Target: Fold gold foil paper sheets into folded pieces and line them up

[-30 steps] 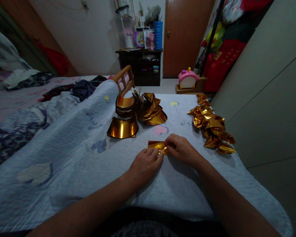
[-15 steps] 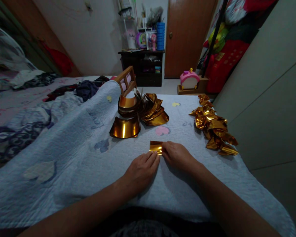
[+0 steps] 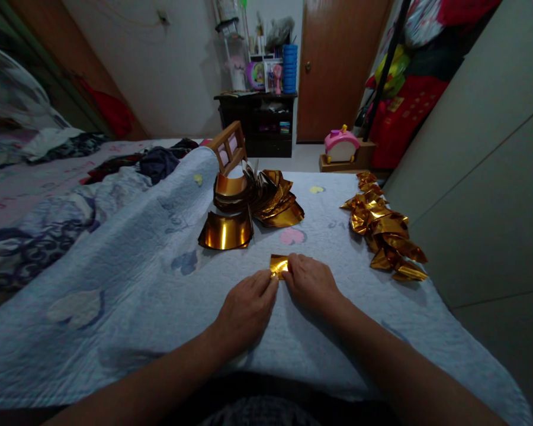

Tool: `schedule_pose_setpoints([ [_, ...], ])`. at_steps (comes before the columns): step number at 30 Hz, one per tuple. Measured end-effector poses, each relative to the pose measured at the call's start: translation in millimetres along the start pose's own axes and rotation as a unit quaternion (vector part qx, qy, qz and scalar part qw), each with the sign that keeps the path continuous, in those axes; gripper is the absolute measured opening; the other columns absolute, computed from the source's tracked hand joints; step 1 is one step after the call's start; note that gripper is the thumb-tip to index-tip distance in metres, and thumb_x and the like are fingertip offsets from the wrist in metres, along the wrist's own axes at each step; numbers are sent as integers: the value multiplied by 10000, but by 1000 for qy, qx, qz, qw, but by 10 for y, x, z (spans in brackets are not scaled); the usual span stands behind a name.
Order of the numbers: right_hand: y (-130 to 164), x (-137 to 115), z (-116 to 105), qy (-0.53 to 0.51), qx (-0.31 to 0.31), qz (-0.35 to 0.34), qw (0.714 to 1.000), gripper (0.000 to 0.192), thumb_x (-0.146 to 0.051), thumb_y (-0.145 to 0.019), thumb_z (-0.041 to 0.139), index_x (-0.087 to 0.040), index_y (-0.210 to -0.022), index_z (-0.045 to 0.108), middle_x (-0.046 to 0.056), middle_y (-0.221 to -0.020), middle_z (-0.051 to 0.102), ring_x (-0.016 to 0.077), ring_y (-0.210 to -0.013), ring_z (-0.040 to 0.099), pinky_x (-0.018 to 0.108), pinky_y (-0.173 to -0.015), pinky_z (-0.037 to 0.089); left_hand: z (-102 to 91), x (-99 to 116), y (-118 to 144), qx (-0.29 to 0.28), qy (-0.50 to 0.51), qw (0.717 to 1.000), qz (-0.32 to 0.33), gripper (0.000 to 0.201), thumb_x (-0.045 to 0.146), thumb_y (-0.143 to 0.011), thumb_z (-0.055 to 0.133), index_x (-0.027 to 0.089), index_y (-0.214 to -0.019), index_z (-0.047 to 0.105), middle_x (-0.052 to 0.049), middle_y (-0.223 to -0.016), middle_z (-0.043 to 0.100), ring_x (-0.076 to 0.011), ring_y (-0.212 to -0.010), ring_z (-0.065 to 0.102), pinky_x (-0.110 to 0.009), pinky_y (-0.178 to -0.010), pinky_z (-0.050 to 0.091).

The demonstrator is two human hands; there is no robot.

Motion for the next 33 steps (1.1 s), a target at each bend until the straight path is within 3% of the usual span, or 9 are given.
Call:
schedule_pose_setpoints([
  [8,25,-91,51,22,47,19,998,222,-363,-995,444,-174,-1036,552,128,-970,696,271,-901,665,352,-714,449,53,-7,25,64,-26,997,29,322,122,-970,434,64,-1237,604,-167,-1134,683,-279,-1069,636,-418,-899,583],
  [21,29,-131,31,15,44,41,998,237,-384,-998,458,-194,-1107,547,105,-1013,675,269,-934,644,360,-748,448,8,-11,-4,0,28,1000,0,307,86,-891,483,109,-1164,622,-149,-1112,674,-283,-1068,605,-440,-894,559],
  [33,48,-81,47,30,35,5,999,202,-302,-1000,432,-199,-1009,606,96,-985,660,248,-868,634,337,-691,435,19,-33,19,-19,48,999,-16,436,131,-899,541,120,-1335,542,-129,-1179,651,-289,-1129,558,-453,-963,513],
])
Point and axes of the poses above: each hand's wrist, its own y-axis away from the middle knuckle, its own z-axis out of the palm, x = y × z, the point moved 1 cm from there along -y, towards the middle knuckle
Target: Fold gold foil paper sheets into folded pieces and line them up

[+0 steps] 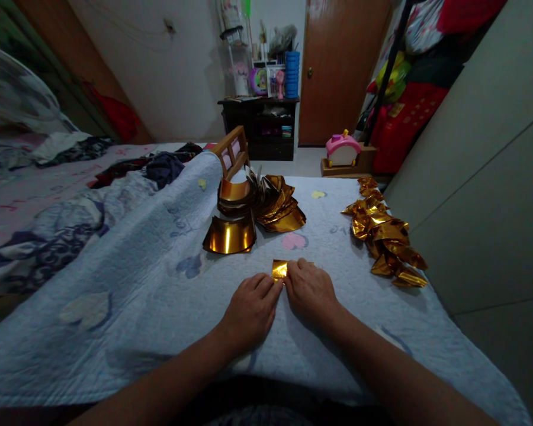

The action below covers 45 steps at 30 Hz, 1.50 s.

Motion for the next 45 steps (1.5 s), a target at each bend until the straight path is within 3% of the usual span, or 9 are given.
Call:
schedule_pose_setpoints([
  [9,-8,-36,-15,-4,1,19,1000,193,-320,-996,454,-179,-1045,576,109,-989,637,258,-904,619,347,-721,436,31,22,-46,14,-5,999,40,356,95,-909,482,57,-1247,585,-167,-1144,652,-274,-1044,584,-435,-963,529],
  [13,-3,11,-5,-8,7,29,1000,298,-333,-982,468,-196,-1233,552,115,-1094,615,247,-890,612,348,-727,431,37,26,-55,-14,-6,999,41,338,104,-934,476,60,-1253,577,-152,-1101,656,-267,-995,592,-410,-921,553],
  [17,18,138,-6,11,21,10,1000,585,-400,-951,526,-280,-1508,396,148,-1284,581,325,-1113,555,456,-922,410,25,39,-63,-33,-16,998,44,377,110,-955,458,74,-1322,534,-152,-1116,655,-270,-1000,598,-428,-897,564],
  [20,24,258,1,8,30,-1,1000,703,-400,-932,554,-306,-1580,299,155,-1547,414,380,-1363,393,560,-1104,258,10,50,-68,-51,-26,997,43,395,99,-942,467,79,-1330,533,-160,-1125,654,-276,-998,606,-437,-873,569],
  [23,15,395,27,-7,6,-5,1000,739,-439,-929,550,-294,-1597,267,150,-1628,311,397,-1464,280,607,-1156,154,-1,53,-68,-63,-32,997,39,401,87,-929,478,91,-1325,537,-157,-1141,650,-273,-1004,605,-426,-866,568],
  [28,1,631,31,-28,-53,5,998,782,-523,-925,546,-286,-1606,243,178,-1638,288,412,-1494,244,637,-1151,178,0,47,-60,-62,-37,997,35,428,92,-923,495,105,-1350,510,-145,-1150,643,-267,-1012,593,-417,-888,558],
  [35,-20,792,-33,-39,-107,8,993,830,-443,-904,579,-310,-1617,176,156,-1664,231,406,-1513,205,623,-1153,204,16,36,-59,-59,-41,997,41,428,75,-917,493,89,-1344,510,-149,-1137,642,-274,-1008,587,-423,-887,555],
  [41,-33,947,-36,-50,-98,-20,994,847,-339,-846,609,-282,-1603,232,139,-1638,298,360,-1494,263,562,-1158,241,-43,21,-121,-63,-31,996,49,369,97,-927,503,104,-1294,546,-130,-1081,654,-266,-974,591,-409,-847,554],
  [45,-60,972,-151,-115,-42,-40,992,782,-219,-770,579,-185,-1522,370,152,-1527,429,307,-1404,367,476,-1132,299,-122,-32,-308,-108,-21,994,24,149,160,-956,503,167,-973,651,-76,-921,648,-230,-841,592,-360,-735,530],
])
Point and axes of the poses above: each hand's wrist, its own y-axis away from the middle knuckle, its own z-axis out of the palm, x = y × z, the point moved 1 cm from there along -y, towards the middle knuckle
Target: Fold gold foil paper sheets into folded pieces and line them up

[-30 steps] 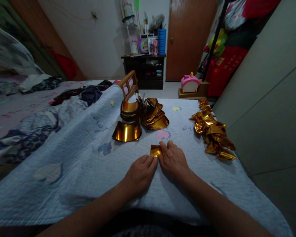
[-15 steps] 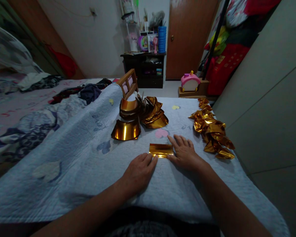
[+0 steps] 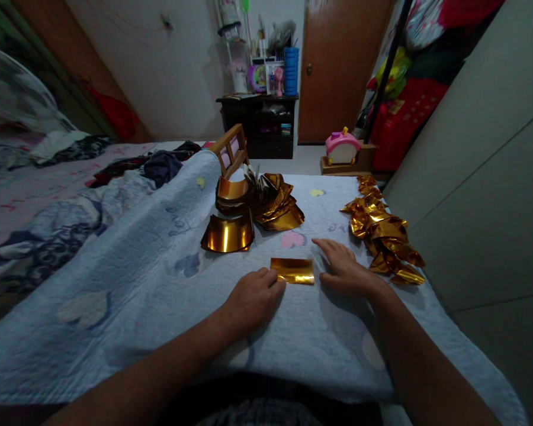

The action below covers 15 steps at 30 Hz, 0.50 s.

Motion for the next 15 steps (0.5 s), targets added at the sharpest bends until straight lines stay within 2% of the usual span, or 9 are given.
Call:
schedule_pose_setpoints([
  [2,-10,-81,-52,-34,49,-10,998,522,-196,-761,570,-197,-1283,572,128,-1356,535,292,-1265,455,439,-1048,371,-50,-52,-109,-9,17,1000,-14,168,202,-962,516,172,-866,651,-62,-883,641,-213,-807,590,-335,-706,506],
  [3,-14,-137,-60,-42,57,-32,997,386,-200,-771,574,-209,-1155,618,110,-1277,559,283,-1208,473,425,-1015,385,-68,-80,-162,-13,38,999,-16,125,210,-940,557,170,-868,651,-61,-906,650,-214,-830,595,-334,-722,501],
  [4,-16,-193,-53,-44,53,-55,996,268,-202,-778,585,-214,-1040,635,95,-1194,575,272,-1143,488,410,-978,393,-82,-106,-211,-11,72,997,-13,67,222,-912,606,173,-904,651,-61,-957,659,-218,-879,600,-332,-748,496],
  [6,-15,-289,-2,-40,16,-93,995,133,-189,-768,608,-207,-897,631,73,-1064,583,249,-1027,498,375,-902,394,-94,-153,-288,-10,125,992,-8,87,246,-882,655,178,-934,642,-55,-985,653,-216,-918,593,-324,-771,485],
  [10,-8,-345,98,-31,-6,-105,994,167,-203,-803,629,-189,-968,651,73,-1054,590,235,-991,488,361,-867,365,-68,-209,-352,-19,179,984,-20,124,283,-870,676,180,-924,633,-41,-945,615,-203,-906,570,-314,-777,462],
  [15,-29,-338,97,-36,5,-100,994,157,-161,-858,595,-197,-969,701,58,-1005,627,218,-977,504,346,-858,346,13,-220,-335,20,193,981,-6,139,285,-876,679,175,-949,635,-44,-945,610,-201,-899,554,-314,-774,456],
])
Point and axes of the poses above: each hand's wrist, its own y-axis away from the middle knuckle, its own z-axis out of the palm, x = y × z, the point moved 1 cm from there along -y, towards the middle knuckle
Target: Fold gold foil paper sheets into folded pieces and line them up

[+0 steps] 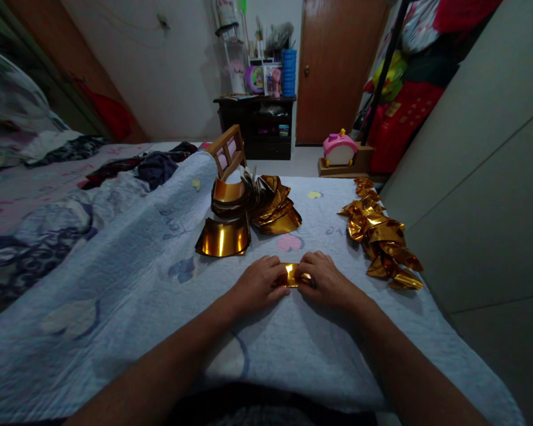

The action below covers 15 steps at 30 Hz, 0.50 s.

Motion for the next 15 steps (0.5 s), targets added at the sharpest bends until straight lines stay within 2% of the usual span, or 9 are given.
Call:
schedule_pose_setpoints([
  [6,-44,-25,20,-12,33,-18,999,151,-134,-880,570,-194,-850,706,46,-914,647,203,-936,543,349,-860,383,96,-58,27,87,-13,994,64,111,228,-946,583,170,-930,676,-54,-883,639,-187,-835,575,-320,-752,463],
  [8,-40,-6,17,-43,67,-14,997,113,-171,-871,607,-198,-937,694,66,-1002,649,219,-997,555,363,-894,418,106,-79,30,126,-22,989,76,179,230,-978,535,172,-917,693,-57,-857,645,-184,-829,583,-319,-748,465],
  [12,-17,78,-14,-109,118,28,987,507,-310,-844,667,-199,-1325,550,138,-1250,599,275,-1154,551,429,-970,454,83,-83,51,196,-74,972,103,261,261,-1006,502,185,-868,710,-58,-822,647,-180,-798,578,-318,-723,452],
  [15,-13,122,-44,-143,102,77,981,481,-376,-868,635,-162,-1296,578,148,-1222,627,268,-1107,595,411,-940,477,44,-49,87,224,-135,956,129,252,249,-1011,504,197,-878,711,-50,-819,660,-182,-802,582,-328,-736,451],
])
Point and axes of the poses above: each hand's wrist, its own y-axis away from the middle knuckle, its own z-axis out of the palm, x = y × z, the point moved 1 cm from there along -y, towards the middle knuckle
